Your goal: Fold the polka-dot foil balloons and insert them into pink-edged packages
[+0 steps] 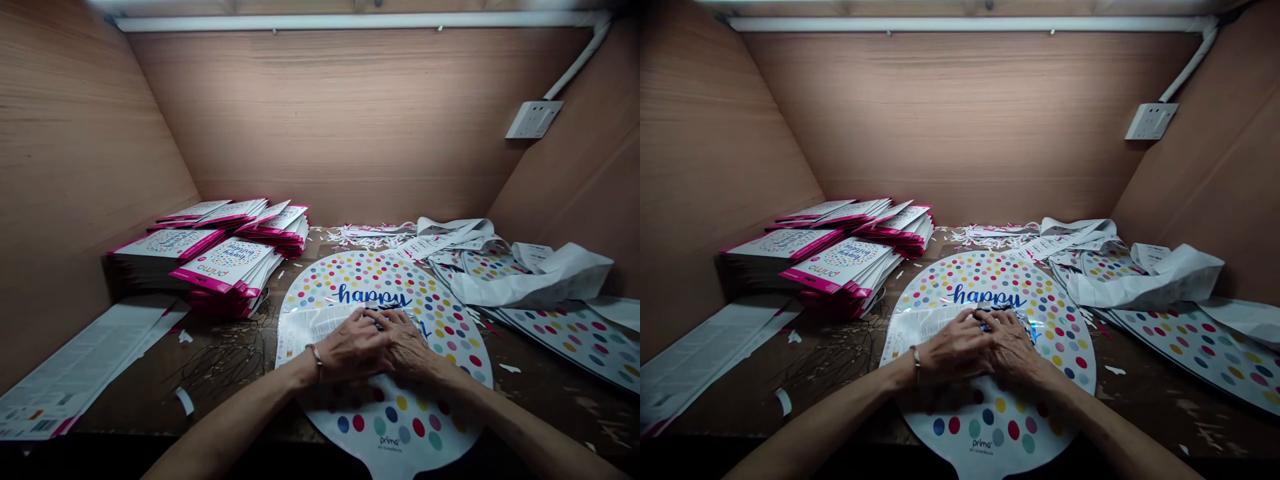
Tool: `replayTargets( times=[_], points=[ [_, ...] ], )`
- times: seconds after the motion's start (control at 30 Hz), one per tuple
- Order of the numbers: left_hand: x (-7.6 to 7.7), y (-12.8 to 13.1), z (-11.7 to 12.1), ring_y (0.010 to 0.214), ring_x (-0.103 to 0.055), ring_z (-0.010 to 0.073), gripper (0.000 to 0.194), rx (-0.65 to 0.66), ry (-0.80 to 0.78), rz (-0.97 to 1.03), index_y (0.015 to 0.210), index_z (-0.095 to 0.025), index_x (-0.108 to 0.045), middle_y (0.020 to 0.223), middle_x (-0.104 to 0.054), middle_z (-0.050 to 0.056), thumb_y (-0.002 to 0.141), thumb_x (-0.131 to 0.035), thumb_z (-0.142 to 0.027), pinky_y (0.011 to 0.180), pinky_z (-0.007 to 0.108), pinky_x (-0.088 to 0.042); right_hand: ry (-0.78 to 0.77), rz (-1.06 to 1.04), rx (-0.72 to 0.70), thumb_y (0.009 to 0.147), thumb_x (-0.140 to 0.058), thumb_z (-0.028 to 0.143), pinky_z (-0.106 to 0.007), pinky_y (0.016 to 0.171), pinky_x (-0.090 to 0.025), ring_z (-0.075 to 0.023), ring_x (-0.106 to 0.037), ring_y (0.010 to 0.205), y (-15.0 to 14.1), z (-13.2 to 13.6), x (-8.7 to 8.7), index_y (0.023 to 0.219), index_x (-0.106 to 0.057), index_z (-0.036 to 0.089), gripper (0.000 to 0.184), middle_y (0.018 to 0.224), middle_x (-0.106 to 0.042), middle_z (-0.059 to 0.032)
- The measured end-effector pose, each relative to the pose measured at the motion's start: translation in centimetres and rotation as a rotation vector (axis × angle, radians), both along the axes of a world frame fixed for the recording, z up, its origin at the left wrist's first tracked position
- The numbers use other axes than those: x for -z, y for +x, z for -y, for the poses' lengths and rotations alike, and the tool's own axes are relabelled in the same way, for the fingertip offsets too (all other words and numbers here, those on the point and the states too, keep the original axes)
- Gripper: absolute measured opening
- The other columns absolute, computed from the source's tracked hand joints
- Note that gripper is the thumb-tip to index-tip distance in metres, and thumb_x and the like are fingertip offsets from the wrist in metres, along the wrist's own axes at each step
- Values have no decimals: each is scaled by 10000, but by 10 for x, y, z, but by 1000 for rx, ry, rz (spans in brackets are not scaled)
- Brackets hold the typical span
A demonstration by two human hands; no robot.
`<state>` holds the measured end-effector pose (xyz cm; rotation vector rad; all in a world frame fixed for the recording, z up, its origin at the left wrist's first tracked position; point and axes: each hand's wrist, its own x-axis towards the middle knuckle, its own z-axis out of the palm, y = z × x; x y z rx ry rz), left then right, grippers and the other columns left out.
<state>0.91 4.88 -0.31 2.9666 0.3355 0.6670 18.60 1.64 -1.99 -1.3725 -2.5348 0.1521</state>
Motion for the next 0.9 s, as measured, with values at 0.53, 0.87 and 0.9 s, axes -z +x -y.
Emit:
replayTargets(
  times=[0.53,0.87,0.9],
  points=[
    [13,-24,5,737,-468,170,504,-13,-298,177,773,-132,-561,697,-544,71,956,-185,-414,754,313,-408,10,152,75,914,-360,396,-481,863,-295,-314,-416,1092,-31,-1,-5,1140,-608,295,350,1380,-431,-52],
    [18,-29,3,654,-446,160,553,-139,-270,260,615,-159,-468,587,-498,53,956,-147,-453,650,301,-402,-66,102,216,879,-384,291,-420,739,-377,-298,-475,939,-79,0,-8,1051,-621,209,303,1187,-516,-142],
    [15,-30,3,662,-453,161,550,-136,-269,263,618,-159,-473,593,-501,54,955,-153,-453,652,299,-407,-73,93,233,876,-387,290,-414,723,-387,-295,-485,921,-81,1,-8,1060,-615,195,308,1165,-518,-150]
  ],
)
